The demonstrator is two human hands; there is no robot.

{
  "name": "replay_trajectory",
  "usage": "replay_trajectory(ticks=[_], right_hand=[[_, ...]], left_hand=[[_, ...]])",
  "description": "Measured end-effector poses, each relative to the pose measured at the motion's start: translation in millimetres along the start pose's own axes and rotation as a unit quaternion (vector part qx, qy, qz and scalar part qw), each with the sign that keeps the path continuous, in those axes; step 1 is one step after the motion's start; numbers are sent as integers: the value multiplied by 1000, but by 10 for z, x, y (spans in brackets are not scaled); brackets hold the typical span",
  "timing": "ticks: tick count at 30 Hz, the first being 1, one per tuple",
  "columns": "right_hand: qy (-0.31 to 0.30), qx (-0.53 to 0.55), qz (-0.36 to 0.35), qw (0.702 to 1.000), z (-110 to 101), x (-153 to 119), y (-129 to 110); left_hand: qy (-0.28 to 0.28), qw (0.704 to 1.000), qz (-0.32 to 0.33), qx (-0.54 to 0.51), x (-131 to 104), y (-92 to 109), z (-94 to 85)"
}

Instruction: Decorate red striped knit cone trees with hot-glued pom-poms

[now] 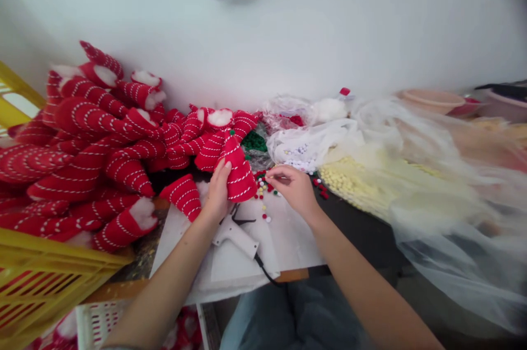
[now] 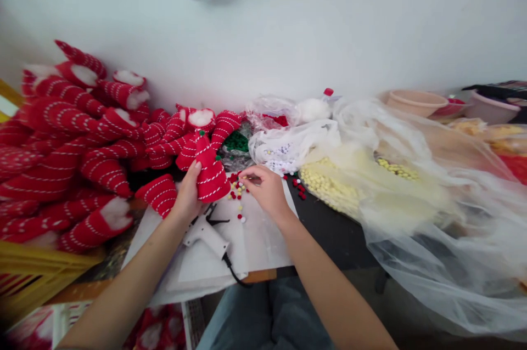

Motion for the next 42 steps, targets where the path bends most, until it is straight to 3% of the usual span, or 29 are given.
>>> replay_trajectory(ticks=[4, 7, 10, 16, 24, 38, 42], right_hand=[[17, 131, 86, 988, 29, -11, 59], [18, 176, 102, 979, 78, -33, 31], [29, 173, 98, 980, 69, -39, -5], [26, 182, 96, 978, 48, -34, -57], [20, 180, 95, 979, 75, -54, -75], [17, 158, 77, 984, 82, -81, -128], [47, 152, 74, 984, -28, -54, -129]], left_hand=[[-23, 999, 6, 32, -28, -46, 27], [-74, 996, 14, 39, -88, -57, 122], [-107, 993, 19, 44, -146, -48, 196], [-93, 995, 11, 47, -170, -51, 193], [-126, 991, -1, 44, -230, -49, 271], [-144, 982, 59, 103, -174, -65, 211], [-128, 984, 58, 111, -122, -99, 122]])
Point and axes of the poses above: each hand's wrist, its own x-axis towards the middle knuckle, its own z-axis out of the palm, y = z × x, the point moved 10 cm from there along x, towards the middle knuckle, and after that the axes turned 9 degrees about y, right-handed, at the moved point
